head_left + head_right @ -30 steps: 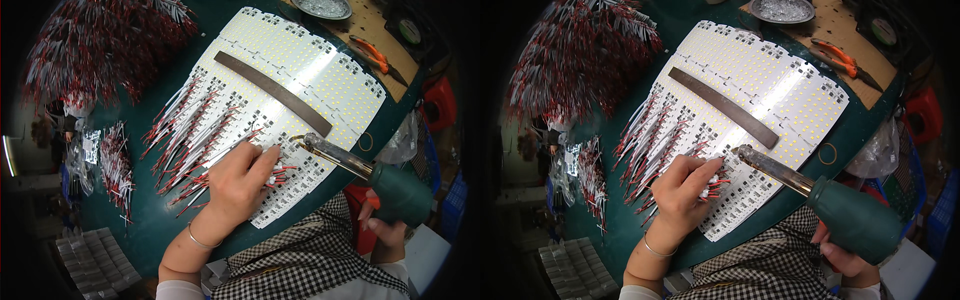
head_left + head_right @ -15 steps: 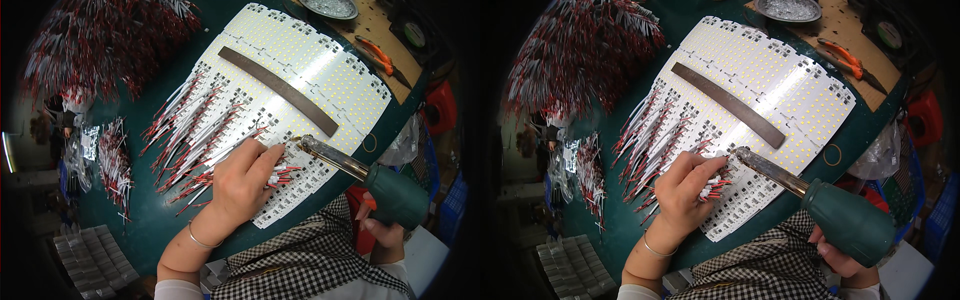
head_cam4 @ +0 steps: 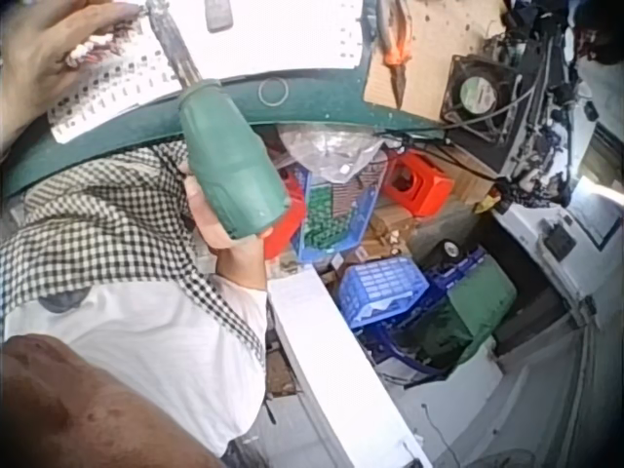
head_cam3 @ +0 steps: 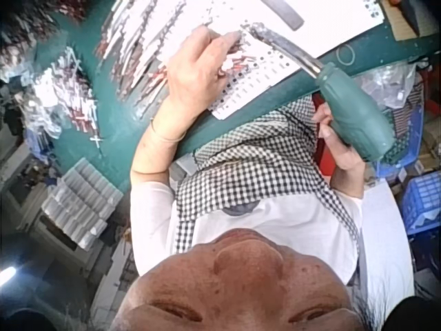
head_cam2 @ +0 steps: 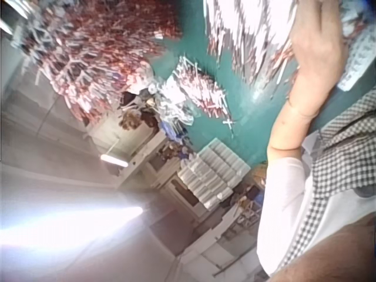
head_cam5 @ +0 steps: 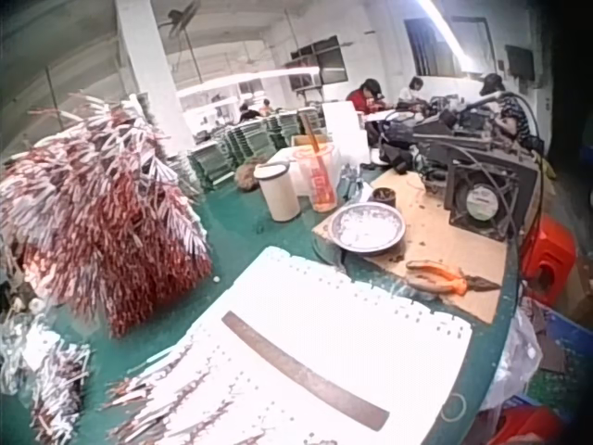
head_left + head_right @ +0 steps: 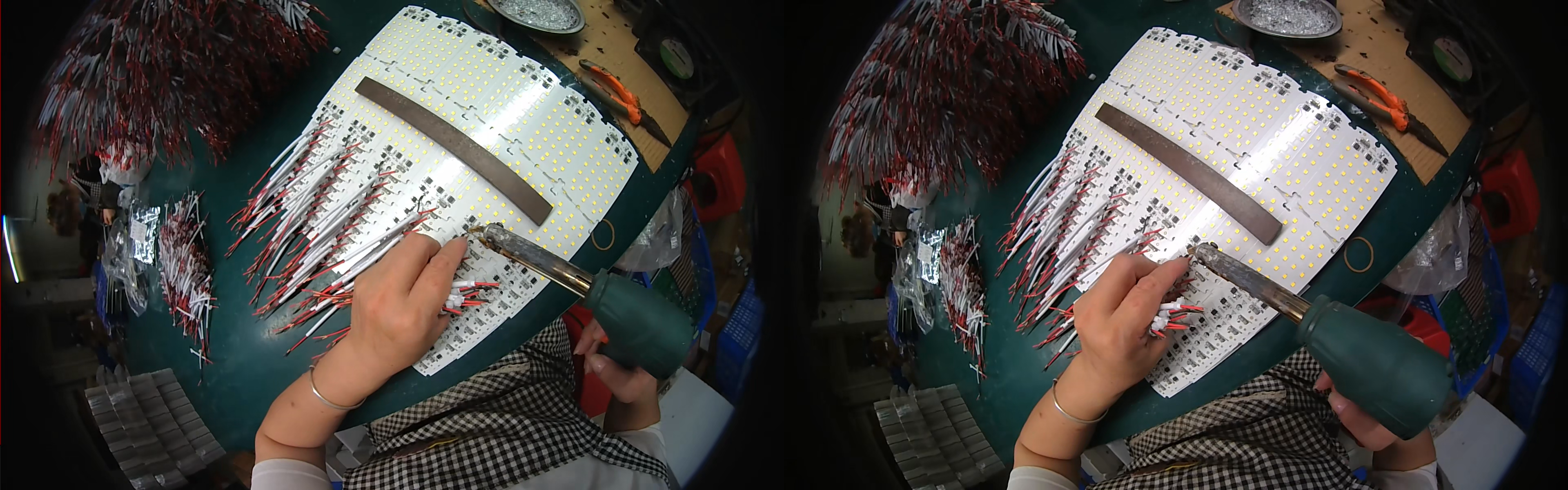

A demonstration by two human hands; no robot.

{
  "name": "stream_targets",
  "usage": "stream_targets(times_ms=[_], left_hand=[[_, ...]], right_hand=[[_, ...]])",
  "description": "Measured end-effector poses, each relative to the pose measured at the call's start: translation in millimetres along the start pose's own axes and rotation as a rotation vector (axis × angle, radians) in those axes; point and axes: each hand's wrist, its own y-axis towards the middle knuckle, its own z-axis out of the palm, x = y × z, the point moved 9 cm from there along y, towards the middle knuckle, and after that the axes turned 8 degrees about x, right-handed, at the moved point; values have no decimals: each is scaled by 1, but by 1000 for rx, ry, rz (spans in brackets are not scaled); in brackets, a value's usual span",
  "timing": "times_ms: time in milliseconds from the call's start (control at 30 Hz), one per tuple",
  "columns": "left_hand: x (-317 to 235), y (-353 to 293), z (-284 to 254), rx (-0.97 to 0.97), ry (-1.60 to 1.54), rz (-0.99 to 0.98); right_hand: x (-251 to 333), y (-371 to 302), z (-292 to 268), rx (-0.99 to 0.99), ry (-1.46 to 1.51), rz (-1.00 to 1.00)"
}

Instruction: The person attaches wires onto LED strips on a circuit board using a soldering iron, soldering each wire lead to the contact points, and then lifts the board.

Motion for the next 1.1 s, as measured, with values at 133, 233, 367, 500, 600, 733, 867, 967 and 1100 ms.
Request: stream_targets(times_ms=[133, 233, 367, 500, 600, 733, 867, 967, 1100], left_hand=[[2, 0, 1, -6, -37, 16], [1, 2, 0, 7, -48, 8], [2, 2, -1, -1, -50, -4], [5, 2, 0, 0, -21, -20], [4, 2, -2, -1, -24, -20], [2, 2, -1, 9, -44, -12], [1, 3, -2, 19, -30, -23], [8, 6, -2, 26, -77, -75], [15, 5, 3, 76, -158, -37]], right_hand=[[-2, 1, 0, 10, -2, -3], [1, 2, 2, 96, 46, -8], [-27, -11, -5, -13, 408, 217], [-4, -4, -8, 20, 171, 71], [5, 0, -12, -105, 193, 58], [2, -5, -17, -226, 197, 13], [0, -12, -19, -191, 155, 71], [-1, -19, -21, -187, 209, 70], [-4, -26, -24, -200, 200, 121]])
